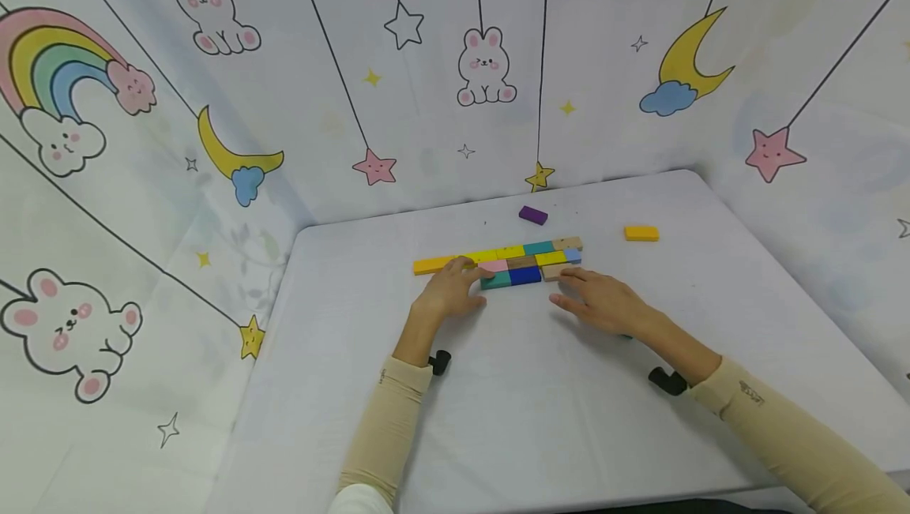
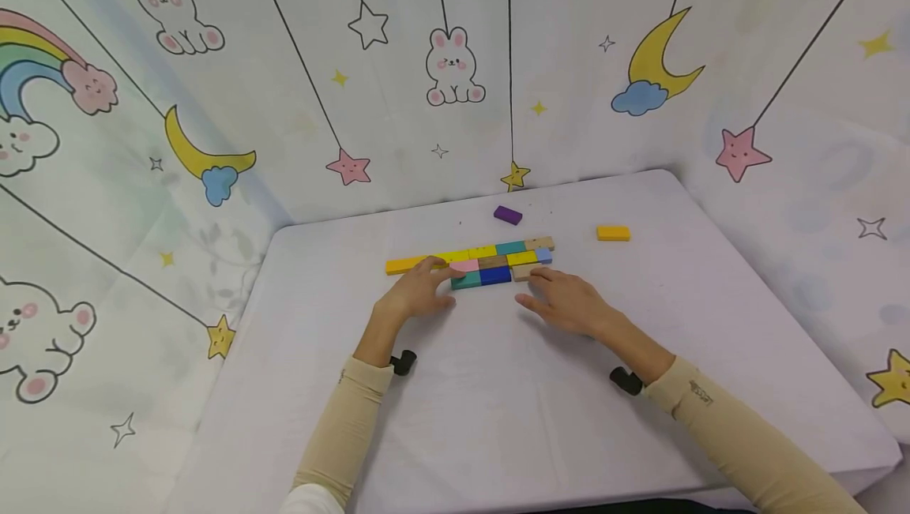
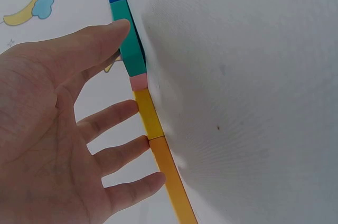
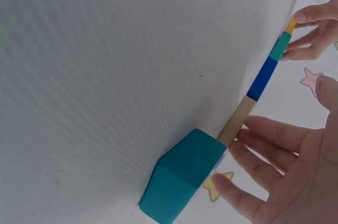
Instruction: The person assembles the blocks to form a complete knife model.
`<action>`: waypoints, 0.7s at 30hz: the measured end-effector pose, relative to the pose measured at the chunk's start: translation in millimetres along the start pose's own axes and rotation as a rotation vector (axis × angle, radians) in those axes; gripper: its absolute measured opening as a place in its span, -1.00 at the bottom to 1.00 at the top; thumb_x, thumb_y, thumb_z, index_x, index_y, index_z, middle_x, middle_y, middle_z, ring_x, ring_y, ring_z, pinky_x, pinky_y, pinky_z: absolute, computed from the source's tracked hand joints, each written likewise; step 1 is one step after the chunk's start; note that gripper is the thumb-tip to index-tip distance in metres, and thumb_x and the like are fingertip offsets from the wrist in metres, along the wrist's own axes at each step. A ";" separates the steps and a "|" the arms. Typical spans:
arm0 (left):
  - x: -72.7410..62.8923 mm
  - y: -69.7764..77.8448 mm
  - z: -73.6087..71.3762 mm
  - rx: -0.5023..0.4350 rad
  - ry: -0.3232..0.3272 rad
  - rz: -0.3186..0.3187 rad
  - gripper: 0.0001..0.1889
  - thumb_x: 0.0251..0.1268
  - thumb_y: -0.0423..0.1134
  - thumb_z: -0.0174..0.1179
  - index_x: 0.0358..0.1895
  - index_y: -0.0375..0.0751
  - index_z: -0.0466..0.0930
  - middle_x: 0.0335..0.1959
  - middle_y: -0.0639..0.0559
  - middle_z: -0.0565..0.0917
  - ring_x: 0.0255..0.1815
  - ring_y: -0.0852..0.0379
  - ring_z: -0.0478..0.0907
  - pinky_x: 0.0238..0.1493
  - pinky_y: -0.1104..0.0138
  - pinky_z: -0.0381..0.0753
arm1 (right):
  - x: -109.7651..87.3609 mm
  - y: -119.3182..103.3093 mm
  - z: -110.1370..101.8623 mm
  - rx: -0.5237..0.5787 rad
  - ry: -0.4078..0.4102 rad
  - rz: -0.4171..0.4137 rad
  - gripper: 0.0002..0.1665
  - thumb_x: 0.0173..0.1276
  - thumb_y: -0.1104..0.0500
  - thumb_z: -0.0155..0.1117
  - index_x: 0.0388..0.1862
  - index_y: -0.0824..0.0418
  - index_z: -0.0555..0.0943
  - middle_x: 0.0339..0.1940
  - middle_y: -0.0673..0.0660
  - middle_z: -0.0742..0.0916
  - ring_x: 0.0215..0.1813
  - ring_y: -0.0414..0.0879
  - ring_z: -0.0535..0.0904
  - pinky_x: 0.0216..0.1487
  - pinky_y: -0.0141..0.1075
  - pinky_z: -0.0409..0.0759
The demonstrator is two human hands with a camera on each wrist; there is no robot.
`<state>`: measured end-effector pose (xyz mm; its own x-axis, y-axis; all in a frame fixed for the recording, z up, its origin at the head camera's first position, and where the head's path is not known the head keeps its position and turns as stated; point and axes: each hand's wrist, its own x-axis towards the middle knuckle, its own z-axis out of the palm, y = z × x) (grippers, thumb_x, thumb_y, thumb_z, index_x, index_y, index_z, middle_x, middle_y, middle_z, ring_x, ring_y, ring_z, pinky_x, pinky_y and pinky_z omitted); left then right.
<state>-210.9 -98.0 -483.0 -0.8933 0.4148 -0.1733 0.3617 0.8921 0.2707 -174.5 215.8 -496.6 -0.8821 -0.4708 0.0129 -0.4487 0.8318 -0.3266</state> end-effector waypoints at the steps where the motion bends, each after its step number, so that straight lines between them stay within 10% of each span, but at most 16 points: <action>1: 0.2 -0.1 0.0 0.000 0.000 -0.002 -0.44 0.51 0.02 0.27 0.52 0.32 0.44 0.60 -0.06 0.28 0.57 -0.12 0.25 0.54 -0.06 0.34 | 0.3 -0.2 0.3 0.003 -0.001 -0.002 -0.14 0.63 -0.36 -0.05 0.49 0.31 0.48 0.54 0.32 0.48 0.51 0.31 0.41 0.44 0.27 0.42; 21: 2.2 -0.3 -1.1 0.025 -0.006 0.010 -0.44 0.51 0.04 0.26 0.53 0.36 0.42 0.59 -0.06 0.28 0.57 -0.11 0.24 0.54 -0.08 0.33 | 2.7 -0.4 6.0 0.060 -0.009 -0.006 -0.16 0.64 -0.35 -0.06 0.52 0.27 0.46 0.59 0.35 0.39 0.55 0.33 0.34 0.44 0.29 0.41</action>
<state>-213.3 -97.6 -482.4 -0.8881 0.4244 -0.1763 0.3770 0.8922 0.2486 -175.8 212.5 -502.1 -0.8782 -0.4782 0.0068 -0.4440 0.8101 -0.3829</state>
